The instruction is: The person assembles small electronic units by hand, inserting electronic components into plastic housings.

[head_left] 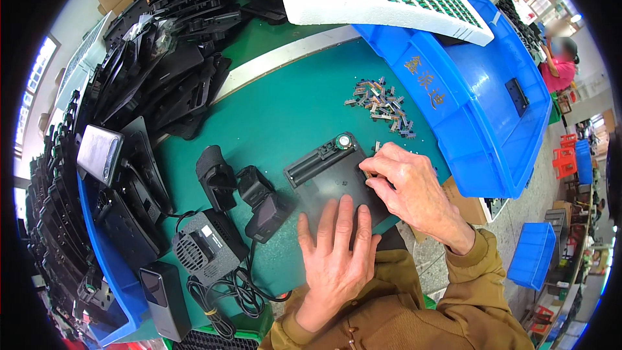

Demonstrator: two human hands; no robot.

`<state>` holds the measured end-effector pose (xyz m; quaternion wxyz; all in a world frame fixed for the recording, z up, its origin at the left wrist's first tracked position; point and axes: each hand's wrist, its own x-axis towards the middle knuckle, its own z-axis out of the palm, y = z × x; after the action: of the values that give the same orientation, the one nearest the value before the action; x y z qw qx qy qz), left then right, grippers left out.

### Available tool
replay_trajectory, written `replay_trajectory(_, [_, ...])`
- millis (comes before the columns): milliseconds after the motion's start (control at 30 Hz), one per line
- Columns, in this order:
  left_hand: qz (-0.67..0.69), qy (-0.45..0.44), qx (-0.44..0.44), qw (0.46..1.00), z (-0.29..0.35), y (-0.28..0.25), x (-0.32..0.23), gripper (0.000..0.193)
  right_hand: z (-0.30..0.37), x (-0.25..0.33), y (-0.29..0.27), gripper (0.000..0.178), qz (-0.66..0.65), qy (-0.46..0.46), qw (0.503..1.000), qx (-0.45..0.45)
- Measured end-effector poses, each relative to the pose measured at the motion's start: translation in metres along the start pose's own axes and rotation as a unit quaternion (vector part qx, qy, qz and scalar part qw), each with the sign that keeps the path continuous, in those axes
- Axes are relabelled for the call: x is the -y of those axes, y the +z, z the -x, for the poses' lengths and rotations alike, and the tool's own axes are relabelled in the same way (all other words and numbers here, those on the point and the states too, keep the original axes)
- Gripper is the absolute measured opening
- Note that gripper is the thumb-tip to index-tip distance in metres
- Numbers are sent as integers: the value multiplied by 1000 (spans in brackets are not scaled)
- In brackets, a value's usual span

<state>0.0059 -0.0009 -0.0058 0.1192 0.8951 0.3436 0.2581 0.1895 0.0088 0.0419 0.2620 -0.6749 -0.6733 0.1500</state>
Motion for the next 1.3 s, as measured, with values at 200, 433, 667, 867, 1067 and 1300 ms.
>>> replay_trajectory(200, [-1, -2, 2, 1000, 0, 0, 0, 57, 0, 0, -2, 21, 8, -22, 1000, 11])
replay_trajectory(433, [0, -1, 3, 1000, 0, -1, 0, 58, 2, -2, -2, 19, -23, -14, 1000, 5])
replay_trajectory(667, [-2, 1, 5, 1000, 0, 0, 0, 57, 2, -2, -1, 12, -31, 15, 999, 1])
replay_trajectory(867, [-3, 1, 4, 1000, 0, 0, 0, 57, 2, 1, -6, 11, -29, 25, 999, 5])
replay_trajectory(1067, [-11, 1, 4, 1000, 0, -2, 1, 56, -12, -3, -13, 17, -23, -1, 999, -34])
replay_trajectory(1300, [-4, 8, -7, 1000, 0, 0, -1, 55, -40, -18, 3, 43, -9, -80, 996, -35])
